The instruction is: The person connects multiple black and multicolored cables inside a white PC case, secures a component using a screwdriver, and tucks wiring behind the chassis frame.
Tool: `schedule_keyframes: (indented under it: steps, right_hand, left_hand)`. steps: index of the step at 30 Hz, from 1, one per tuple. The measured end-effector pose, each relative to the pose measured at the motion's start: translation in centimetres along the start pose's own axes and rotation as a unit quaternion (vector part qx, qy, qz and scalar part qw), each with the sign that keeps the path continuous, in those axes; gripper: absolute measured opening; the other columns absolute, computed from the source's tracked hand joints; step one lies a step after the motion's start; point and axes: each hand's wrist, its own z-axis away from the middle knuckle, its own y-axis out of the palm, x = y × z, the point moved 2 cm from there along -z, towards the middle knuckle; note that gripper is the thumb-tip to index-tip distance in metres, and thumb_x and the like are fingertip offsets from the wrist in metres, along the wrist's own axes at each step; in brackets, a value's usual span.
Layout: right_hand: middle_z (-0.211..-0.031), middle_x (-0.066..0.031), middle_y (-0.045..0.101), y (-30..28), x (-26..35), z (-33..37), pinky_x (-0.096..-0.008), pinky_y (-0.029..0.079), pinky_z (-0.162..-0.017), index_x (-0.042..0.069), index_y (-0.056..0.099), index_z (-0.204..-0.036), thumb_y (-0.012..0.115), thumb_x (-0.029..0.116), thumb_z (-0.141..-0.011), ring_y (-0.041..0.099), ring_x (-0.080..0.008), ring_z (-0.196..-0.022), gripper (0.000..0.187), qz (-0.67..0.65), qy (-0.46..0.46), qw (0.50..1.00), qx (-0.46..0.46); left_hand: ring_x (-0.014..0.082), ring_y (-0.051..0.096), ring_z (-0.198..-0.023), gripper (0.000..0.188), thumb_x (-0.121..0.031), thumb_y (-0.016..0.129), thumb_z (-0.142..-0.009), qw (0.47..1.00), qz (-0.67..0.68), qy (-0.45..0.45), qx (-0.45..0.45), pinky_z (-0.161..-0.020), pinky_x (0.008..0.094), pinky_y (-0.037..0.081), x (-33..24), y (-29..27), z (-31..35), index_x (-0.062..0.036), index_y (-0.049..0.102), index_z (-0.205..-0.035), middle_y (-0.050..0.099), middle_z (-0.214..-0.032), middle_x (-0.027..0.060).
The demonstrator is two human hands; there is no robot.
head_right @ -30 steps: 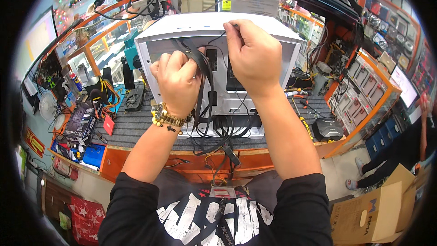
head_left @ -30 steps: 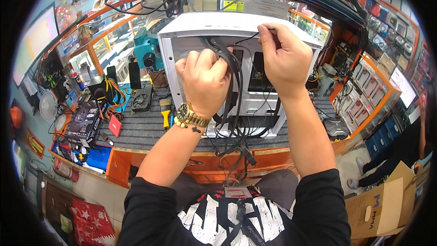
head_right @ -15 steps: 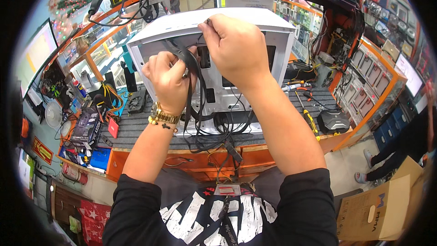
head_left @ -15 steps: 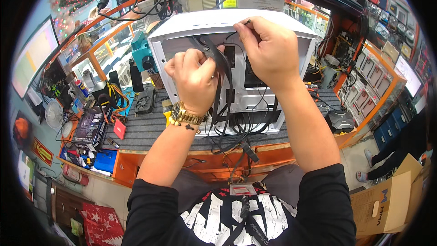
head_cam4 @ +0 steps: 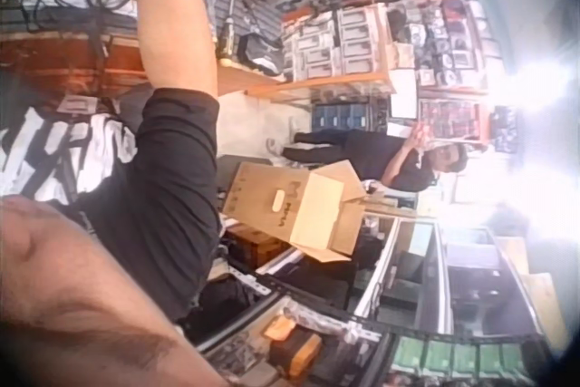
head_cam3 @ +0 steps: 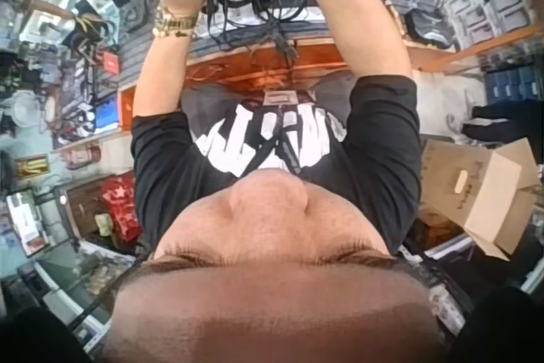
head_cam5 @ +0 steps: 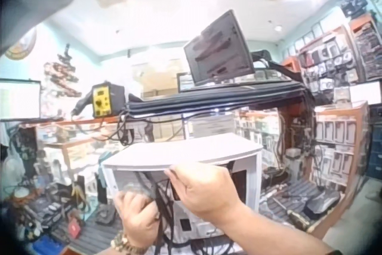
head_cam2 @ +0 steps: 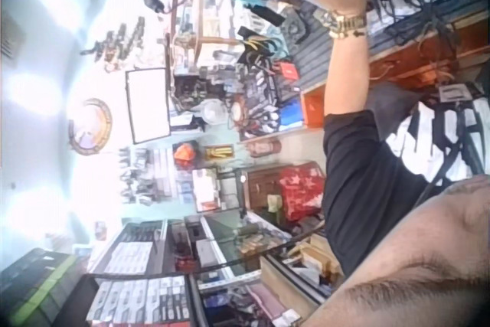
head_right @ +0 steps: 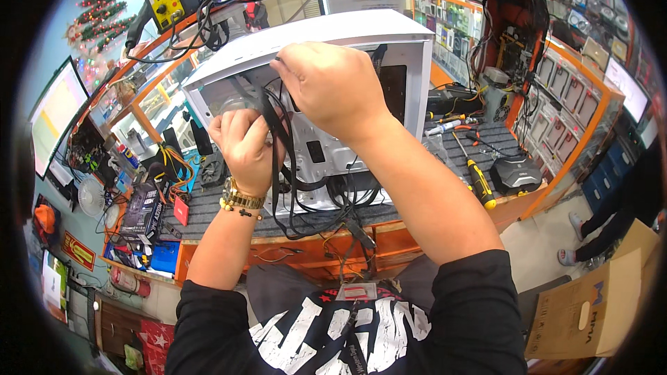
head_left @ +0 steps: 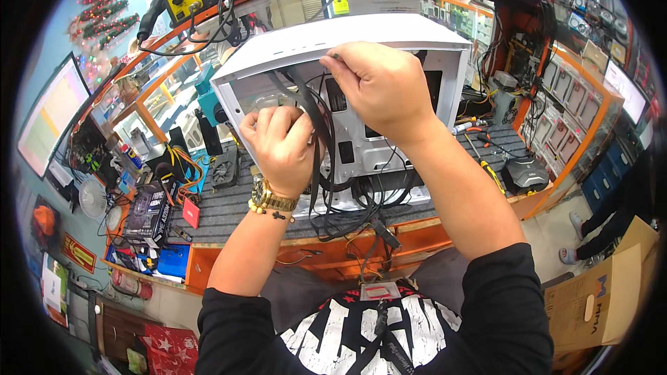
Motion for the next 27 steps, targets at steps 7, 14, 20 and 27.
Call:
schedule_keyframes:
  steps: [7, 14, 20, 27]
  right_hand:
    - [-0.078, -0.0116, 0.072, 0.4, 0.0, 0.3, -0.0441, 0.056, -0.061, 0.008, 0.070, -0.085, 0.076, 0.020, -0.093, 0.070, -0.0347, -0.069, 0.015, -0.024, -0.009, 1.000, -0.007]
    - [-0.079, -0.0109, 0.072, 0.6, 0.1, 0.5, -0.0435, 0.056, -0.060, 0.009, 0.070, -0.085, 0.076, 0.022, -0.094, 0.071, -0.0345, -0.069, 0.017, -0.012, 0.000, 1.000, 0.010]
    - [-0.079, -0.0112, 0.072, 0.8, 0.2, 0.7, -0.0436, 0.056, -0.061, 0.008, 0.071, -0.085, 0.075, 0.023, -0.094, 0.071, -0.0344, -0.070, 0.018, 0.011, 0.011, 1.000, 0.025]
    - [-0.078, -0.0131, 0.071, -0.2, 0.5, 0.1, -0.0433, 0.056, -0.063, 0.008, 0.072, -0.087, 0.076, 0.020, -0.093, 0.070, -0.0347, -0.071, 0.014, -0.038, 0.038, 0.999, -0.009]
  left_hand:
    - [0.0265, 0.059, -0.083, 0.022, -0.010, 0.078, -0.069, 0.998, 0.007, -0.048, -0.032, -0.083, 0.0412, 0.036, -0.4, 0.7, 0.2, -0.0104, 0.066, -0.088, 0.062, -0.083, 0.0024]
    - [0.0262, 0.058, -0.088, 0.021, -0.017, 0.079, -0.067, 0.994, -0.058, -0.085, 0.022, -0.085, 0.0426, 0.035, -0.1, 0.6, -0.3, -0.0149, 0.065, -0.083, 0.064, -0.086, 0.0006]
    - [0.0265, 0.057, -0.085, 0.019, -0.020, 0.080, -0.068, 0.990, -0.099, -0.085, 0.048, -0.083, 0.0431, 0.035, -0.5, 0.1, -1.6, -0.0149, 0.065, -0.079, 0.065, -0.085, 0.0012]
    - [0.0293, 0.054, -0.081, 0.019, -0.010, 0.077, -0.065, 0.994, -0.065, -0.071, 0.051, -0.081, 0.0429, 0.034, -1.1, -0.5, -2.4, -0.0108, 0.058, -0.070, 0.058, -0.077, 0.0041]
